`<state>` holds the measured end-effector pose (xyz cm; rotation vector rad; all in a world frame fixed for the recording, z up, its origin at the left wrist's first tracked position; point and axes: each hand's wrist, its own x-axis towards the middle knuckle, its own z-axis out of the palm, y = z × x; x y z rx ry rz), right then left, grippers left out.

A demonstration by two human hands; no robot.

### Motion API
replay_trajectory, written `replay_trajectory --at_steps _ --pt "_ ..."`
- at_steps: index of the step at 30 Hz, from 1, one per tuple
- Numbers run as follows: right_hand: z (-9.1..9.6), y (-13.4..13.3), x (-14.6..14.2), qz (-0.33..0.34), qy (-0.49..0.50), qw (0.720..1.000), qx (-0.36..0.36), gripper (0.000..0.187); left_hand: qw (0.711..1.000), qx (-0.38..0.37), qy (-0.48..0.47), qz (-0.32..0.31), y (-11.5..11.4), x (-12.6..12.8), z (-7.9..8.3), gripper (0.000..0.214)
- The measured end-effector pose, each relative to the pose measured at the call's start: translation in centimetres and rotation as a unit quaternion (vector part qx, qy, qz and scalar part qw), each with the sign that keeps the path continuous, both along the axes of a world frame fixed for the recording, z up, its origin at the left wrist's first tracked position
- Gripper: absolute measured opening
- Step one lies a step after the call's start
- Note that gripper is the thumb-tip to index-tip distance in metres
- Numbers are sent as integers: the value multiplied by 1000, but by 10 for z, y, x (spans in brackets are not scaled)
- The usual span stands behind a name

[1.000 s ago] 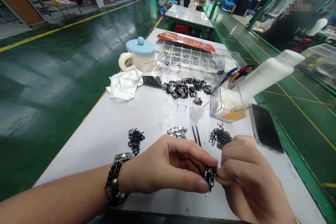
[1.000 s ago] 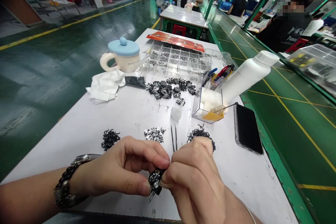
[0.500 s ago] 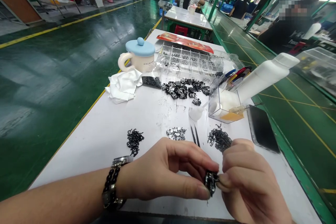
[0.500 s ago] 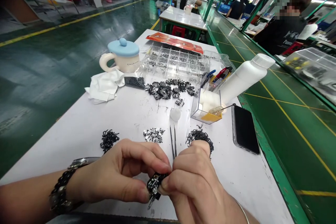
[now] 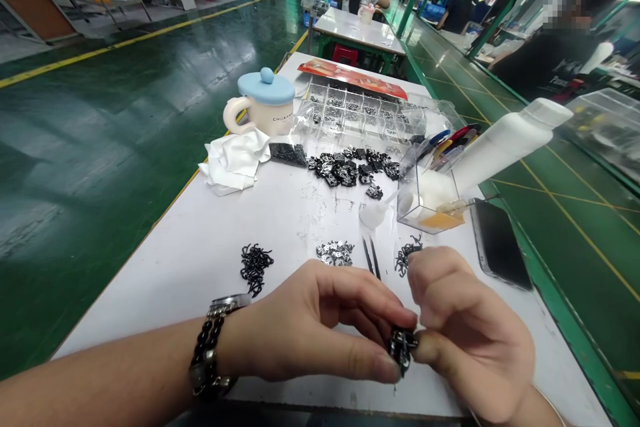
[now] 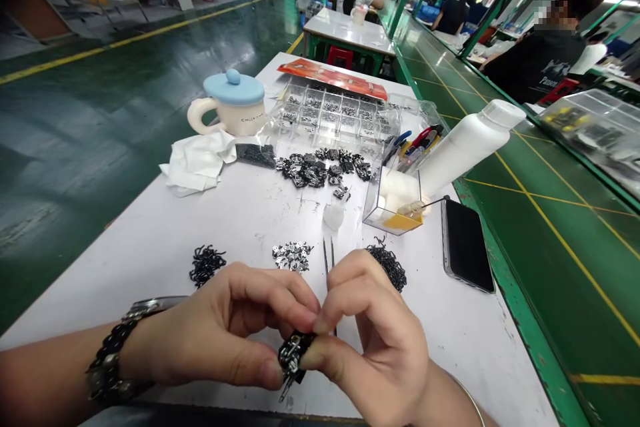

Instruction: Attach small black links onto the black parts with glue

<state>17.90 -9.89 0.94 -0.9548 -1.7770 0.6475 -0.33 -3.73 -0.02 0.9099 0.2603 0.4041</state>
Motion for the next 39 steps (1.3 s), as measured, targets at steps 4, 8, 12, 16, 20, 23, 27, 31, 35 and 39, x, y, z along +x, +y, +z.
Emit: replay_trajectory --at_steps 4,8,12,16,20,23,27,31,35,39 --pt "4 2 12 73 -95 992 -47 13 998 9 40 -40 1 0 2 23" --pt "10 4 18 134 -157 975 -78 13 993 -1 84 -82 3 0 2 28" --pt "15 5 16 158 -195 963 -98 12 988 -16 114 -104 4 0 0 26" --pt "16 6 14 159 -188 964 -97 10 986 -56 109 -113 2 1 0 26" --pt "17 8 11 138 -134 974 -122 9 980 -145 81 -108 -1 2 -2 37" --pt "19 6 9 110 -106 979 -138 13 978 -186 34 -84 -3 4 -6 33" --pt "17 -6 29 55 -110 987 -102 30 977 -205 -17 -56 -6 6 -7 30" --pt "-1 -14 73 -159 -211 963 -48 10 975 -219 -8 -46 -5 6 -7 31" --pt "-23 1 95 -264 -404 865 -139 19 977 -207 5 -42 -3 7 -10 31" --pt "-30 30 82 -284 -465 817 -189 20 980 -192 9 -44 -4 6 -11 32"
